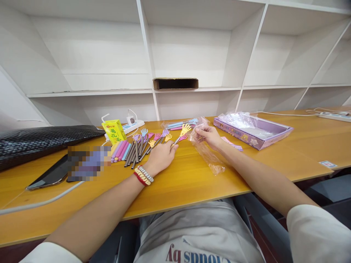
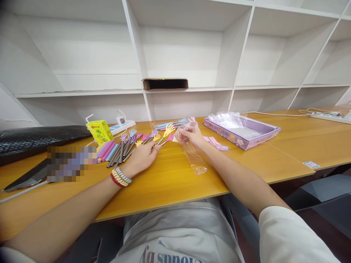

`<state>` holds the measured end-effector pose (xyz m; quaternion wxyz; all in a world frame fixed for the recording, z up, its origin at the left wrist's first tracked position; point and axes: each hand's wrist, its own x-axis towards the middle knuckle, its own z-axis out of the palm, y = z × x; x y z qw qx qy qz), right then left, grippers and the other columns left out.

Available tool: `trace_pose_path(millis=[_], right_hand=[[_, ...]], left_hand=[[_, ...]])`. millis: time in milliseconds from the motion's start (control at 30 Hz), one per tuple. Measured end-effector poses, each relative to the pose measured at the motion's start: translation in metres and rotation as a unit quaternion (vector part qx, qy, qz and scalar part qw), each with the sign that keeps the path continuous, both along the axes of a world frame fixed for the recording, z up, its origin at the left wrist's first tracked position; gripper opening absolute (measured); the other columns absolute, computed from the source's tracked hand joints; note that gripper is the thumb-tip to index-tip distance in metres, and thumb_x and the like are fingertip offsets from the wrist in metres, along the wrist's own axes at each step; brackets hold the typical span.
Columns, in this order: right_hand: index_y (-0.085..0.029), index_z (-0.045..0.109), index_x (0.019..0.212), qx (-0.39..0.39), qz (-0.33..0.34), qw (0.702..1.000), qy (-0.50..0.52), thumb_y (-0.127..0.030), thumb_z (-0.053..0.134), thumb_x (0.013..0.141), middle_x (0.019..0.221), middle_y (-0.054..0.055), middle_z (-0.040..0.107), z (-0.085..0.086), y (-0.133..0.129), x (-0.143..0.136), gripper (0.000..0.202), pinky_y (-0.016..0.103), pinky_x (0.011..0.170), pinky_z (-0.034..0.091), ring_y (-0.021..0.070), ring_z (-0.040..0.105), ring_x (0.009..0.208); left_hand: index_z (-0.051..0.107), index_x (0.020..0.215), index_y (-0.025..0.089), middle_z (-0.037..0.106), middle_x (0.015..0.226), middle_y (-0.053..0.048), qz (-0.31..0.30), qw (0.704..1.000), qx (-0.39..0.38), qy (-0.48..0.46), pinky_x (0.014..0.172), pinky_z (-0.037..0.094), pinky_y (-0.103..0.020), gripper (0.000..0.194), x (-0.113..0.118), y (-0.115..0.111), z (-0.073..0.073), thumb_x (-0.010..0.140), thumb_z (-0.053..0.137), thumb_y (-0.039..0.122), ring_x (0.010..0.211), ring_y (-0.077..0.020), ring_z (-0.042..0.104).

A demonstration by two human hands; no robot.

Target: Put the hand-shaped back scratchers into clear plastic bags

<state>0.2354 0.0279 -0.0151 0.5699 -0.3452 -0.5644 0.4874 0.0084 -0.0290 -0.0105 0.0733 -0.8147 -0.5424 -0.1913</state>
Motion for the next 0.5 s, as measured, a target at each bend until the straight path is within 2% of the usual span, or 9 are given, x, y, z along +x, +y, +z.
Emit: trace_pose_path(millis=[100,233,267,333,400,500], right_hand=[[-0.015,0.056,0.056,0.004,-0.019,0.999,0.028,-0.025,0.073,0.055,0.065,0.002,0.061,0.0011,0.0004,0.0,0.019,0.026,0.052,0.048,0.0128,0.057,0.061],[-0.016,0.041,0.046,0.009,-0.011,0.997,0.078,-0.011,0.062,0.048,0.086,0.003,0.064,0.001,0.0008,0.0,0.022,0.028,0.059,0.049,0.0154,0.059,0.074],[-0.016,0.038,0.047,0.007,-0.008,0.997,0.077,-0.01,0.06,0.047,0.085,0.003,0.063,0.0004,0.0011,0.0004,0.023,0.026,0.055,0.048,0.0145,0.059,0.07],[-0.018,0.037,0.048,0.0,-0.009,0.999,0.043,-0.008,0.059,0.046,0.069,-0.001,0.06,-0.0012,0.0022,0.0012,0.024,0.022,0.043,0.04,0.0105,0.053,0.054],[-0.018,0.042,0.051,-0.009,-0.022,1.0,-0.003,-0.008,0.061,0.046,0.053,-0.005,0.051,-0.0026,0.0037,0.0014,0.022,0.02,0.037,0.029,0.0073,0.044,0.042],[-0.018,0.052,0.057,-0.02,-0.032,0.999,-0.015,-0.018,0.067,0.051,0.051,-0.004,0.05,-0.0025,0.0058,-0.0002,0.016,0.02,0.037,0.028,0.0065,0.04,0.042]], left_hand=[[0.054,0.089,0.019,0.062,0.076,-0.006,-0.009,1.0,-0.008,-0.009,0.057,0.034,-0.027,0.043,0.0006,-0.0014,0.0016,0.091,0.021,0.046,0.069,-0.0185,0.057],[0.054,0.088,0.019,0.061,0.075,-0.006,-0.023,1.0,-0.013,-0.013,0.058,0.034,-0.028,0.043,0.0009,-0.0019,0.0016,0.091,0.021,0.046,0.068,-0.0188,0.057],[0.054,0.088,0.019,0.062,0.075,-0.006,-0.023,1.0,-0.016,-0.013,0.058,0.034,-0.028,0.043,0.0009,-0.0019,0.0014,0.091,0.021,0.046,0.067,-0.0189,0.057],[0.055,0.088,0.019,0.062,0.075,-0.006,-0.022,0.999,-0.023,-0.01,0.059,0.035,-0.028,0.043,0.0009,-0.0018,0.0009,0.091,0.022,0.046,0.068,-0.019,0.057],[0.055,0.089,0.019,0.062,0.076,-0.006,-0.023,0.999,-0.024,-0.006,0.059,0.035,-0.028,0.043,0.001,-0.0018,0.0007,0.091,0.022,0.046,0.069,-0.0193,0.058],[0.055,0.089,0.019,0.062,0.075,-0.007,-0.03,0.999,-0.024,0.0,0.059,0.036,-0.028,0.043,0.0013,-0.002,0.0011,0.091,0.022,0.046,0.069,-0.0197,0.058]])
